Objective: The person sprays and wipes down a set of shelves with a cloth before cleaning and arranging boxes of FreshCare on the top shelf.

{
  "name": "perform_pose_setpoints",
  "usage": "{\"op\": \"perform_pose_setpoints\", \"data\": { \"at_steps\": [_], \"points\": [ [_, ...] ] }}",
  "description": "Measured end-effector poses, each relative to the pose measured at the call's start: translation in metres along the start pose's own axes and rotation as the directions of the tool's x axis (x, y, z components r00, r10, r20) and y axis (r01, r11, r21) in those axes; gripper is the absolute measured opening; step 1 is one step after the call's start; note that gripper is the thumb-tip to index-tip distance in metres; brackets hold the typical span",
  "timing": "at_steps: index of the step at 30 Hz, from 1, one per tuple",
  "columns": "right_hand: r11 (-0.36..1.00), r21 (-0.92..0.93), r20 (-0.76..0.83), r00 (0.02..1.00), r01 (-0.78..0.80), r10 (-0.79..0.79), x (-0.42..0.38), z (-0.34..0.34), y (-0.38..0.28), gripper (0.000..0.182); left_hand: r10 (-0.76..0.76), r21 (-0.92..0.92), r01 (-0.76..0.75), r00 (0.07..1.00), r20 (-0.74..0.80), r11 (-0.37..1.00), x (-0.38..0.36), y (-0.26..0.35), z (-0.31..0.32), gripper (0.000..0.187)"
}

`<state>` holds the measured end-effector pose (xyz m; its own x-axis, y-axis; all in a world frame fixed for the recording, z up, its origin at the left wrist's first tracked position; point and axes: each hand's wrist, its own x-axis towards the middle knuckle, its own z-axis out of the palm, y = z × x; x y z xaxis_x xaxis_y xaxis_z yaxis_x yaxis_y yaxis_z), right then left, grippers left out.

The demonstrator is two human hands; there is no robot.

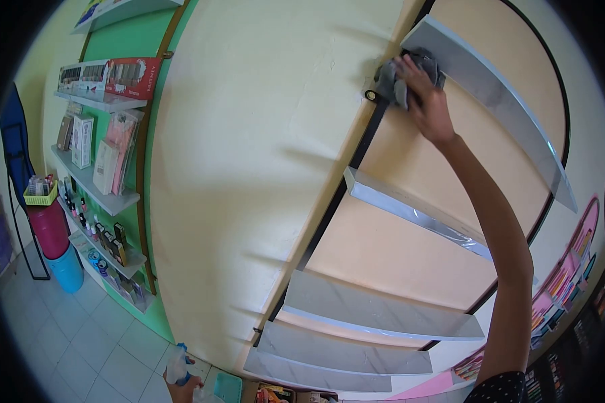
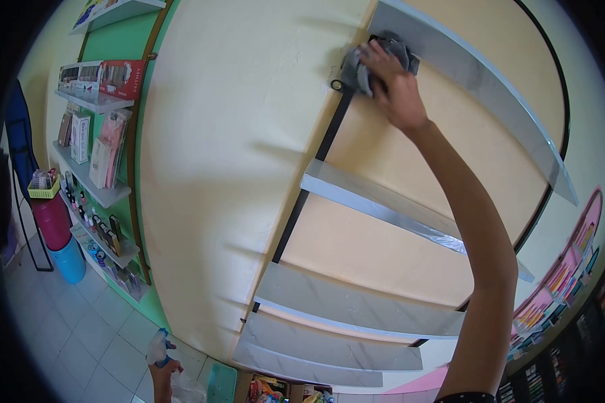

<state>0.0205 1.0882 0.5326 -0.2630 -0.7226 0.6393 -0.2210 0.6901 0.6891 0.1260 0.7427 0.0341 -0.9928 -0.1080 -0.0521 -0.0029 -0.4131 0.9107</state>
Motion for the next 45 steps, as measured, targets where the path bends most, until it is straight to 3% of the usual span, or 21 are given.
{"op": "perform_pose_setpoints", "data": {
  "at_steps": [4, 6, 9, 15, 18, 20, 22, 23, 24, 26, 28, 30, 32, 34, 36, 38, 39, 41, 42, 44, 45],
  "points": [
    [0.944, 0.303, 0.314, 0.923, 0.127, -0.224, -0.038, 0.001, -0.04, 0.037, -0.007, 0.003, 0.007, 1.0, 0.023, 1.0, -0.004, -0.005, -0.001, 0.048],
    [0.95, 0.273, 0.415, 0.873, 0.15, -0.257, -0.05, 0.002, -0.06, 0.033, -0.007, 0.002, 0.007, 0.999, 0.038, 1.0, -0.005, -0.006, 0.0, 0.048],
    [0.907, 0.327, 0.4, 0.83, 0.266, -0.388, -0.036, -0.001, -0.038, 0.037, 0.012, -0.007, -0.012, 0.999, 0.042, 1.0, -0.003, -0.004, 0.003, 0.047],
    [0.99, -0.018, 0.169, 0.976, 0.139, -0.134, -0.014, -0.004, -0.018, 0.037, 0.025, 0.0, -0.025, 0.998, 0.063, 1.0, 0.005, 0.016, 0.022, 0.047],
    [0.984, 0.114, 0.339, 0.926, 0.135, -0.166, -0.024, 0.0, -0.042, 0.04, 0.019, -0.002, -0.019, 0.998, 0.067, 1.0, 0.004, 0.019, 0.03, 0.046],
    [0.984, 0.167, 0.423, 0.896, 0.067, -0.133, -0.035, 0.001, -0.063, 0.041, 0.004, 0.009, -0.004, 0.997, 0.072, 1.0, -0.002, 0.015, 0.029, 0.046],
    [0.9, 0.384, 0.526, 0.85, -0.208, -0.028, -0.043, 0.002, -0.073, 0.041, -0.01, 0.02, 0.009, 0.997, 0.075, 1.0, -0.007, 0.006, 0.023, 0.046],
    [0.661, 0.597, 0.561, 0.826, -0.455, 0.062, -0.042, 0.001, -0.076, 0.037, -0.014, 0.025, 0.013, 0.997, 0.073, 1.0, -0.009, 0.009, 0.024, 0.046],
    [0.658, 0.599, 0.56, 0.826, -0.456, 0.062, -0.042, -0.007, -0.075, 0.037, -0.03, -0.001, 0.03, 0.996, 0.083, 1.0, -0.011, 0.014, 0.027, 0.044],
    [0.523, 0.44, 0.808, 0.576, -0.73, 0.123, -0.039, -0.039, -0.073, 0.032, -0.034, -0.019, 0.036, 0.995, 0.094, 0.999, -0.011, 0.015, 0.025, 0.043],
    [0.527, 0.426, 0.832, 0.547, -0.736, 0.092, -0.05, -0.075, -0.059, 0.029, 0.037, 0.074, -0.049, 0.987, 0.156, 0.996, -0.008, 0.009, 0.019, 0.046],
    [0.593, 0.186, 0.92, 0.35, -0.784, 0.174, -0.068, -0.115, -0.043, 0.031, 0.039, 0.057, -0.045, 0.993, 0.111, 0.997, -0.022, 0.043, 0.035, 0.046],
    [0.382, 0.262, 0.887, 0.377, -0.886, 0.267, -0.097, -0.129, -0.043, 0.03, 0.028, 0.03, -0.029, 0.998, 0.065, 0.999, -0.022, 0.043, 0.035, 0.046],
    [0.416, 0.239, 0.881, 0.376, -0.878, 0.287, -0.109, -0.121, -0.042, 0.035, -0.01, 0.064, 0.005, 0.997, 0.075, 0.998, -0.009, 0.011, 0.012, 0.048],
    [0.555, 0.368, 0.809, 0.551, -0.746, 0.204, -0.104, -0.098, -0.051, 0.05, -0.008, 0.082, 0.0, 0.995, 0.104, 0.997, -0.003, 0.01, 0.02, 0.048],
    [0.483, 0.459, 0.821, 0.564, -0.745, 0.089, -0.086, -0.069, -0.068, 0.051, -0.012, 0.114, -0.007, 0.986, 0.165, 0.993, 0.003, 0.01, 0.03, 0.049],
    [0.485, 0.385, 0.871, 0.483, -0.785, 0.091, -0.07, -0.061, -0.078, 0.05, -0.018, 0.095, -0.002, 0.979, 0.205, 0.995, 0.007, 0.009, 0.037, 0.051],
    [0.494, 0.462, 0.793, 0.592, -0.737, 0.141, -0.05, -0.064, -0.104, 0.044, -0.034, 0.094, 0.006, 0.954, 0.298, 0.996, 0.009, 0.007, 0.057, 0.052],
    [0.37, 0.543, 0.787, 0.611, -0.754, 0.09, -0.056, -0.059, -0.103, 0.043, -0.021, 0.097, -0.011, 0.946, 0.322, 0.995, 0.008, 0.006, 0.068, 0.054],
    [0.37, 0.538, 0.791, 0.606, -0.757, 0.09, -0.071, -0.078, -0.097, 0.042, -0.005, 0.107, -0.035, 0.935, 0.354, 0.994, 0.012, -0.003, 0.069, 0.056],
    [0.408, 0.475, 0.82, 0.56, -0.78, 0.118, -0.084, -0.091, -0.09, 0.045, -0.016, 0.179, -0.064, 0.911, 0.412, 0.982, 0.012, -0.015, 0.061, 0.044]
  ]
}}
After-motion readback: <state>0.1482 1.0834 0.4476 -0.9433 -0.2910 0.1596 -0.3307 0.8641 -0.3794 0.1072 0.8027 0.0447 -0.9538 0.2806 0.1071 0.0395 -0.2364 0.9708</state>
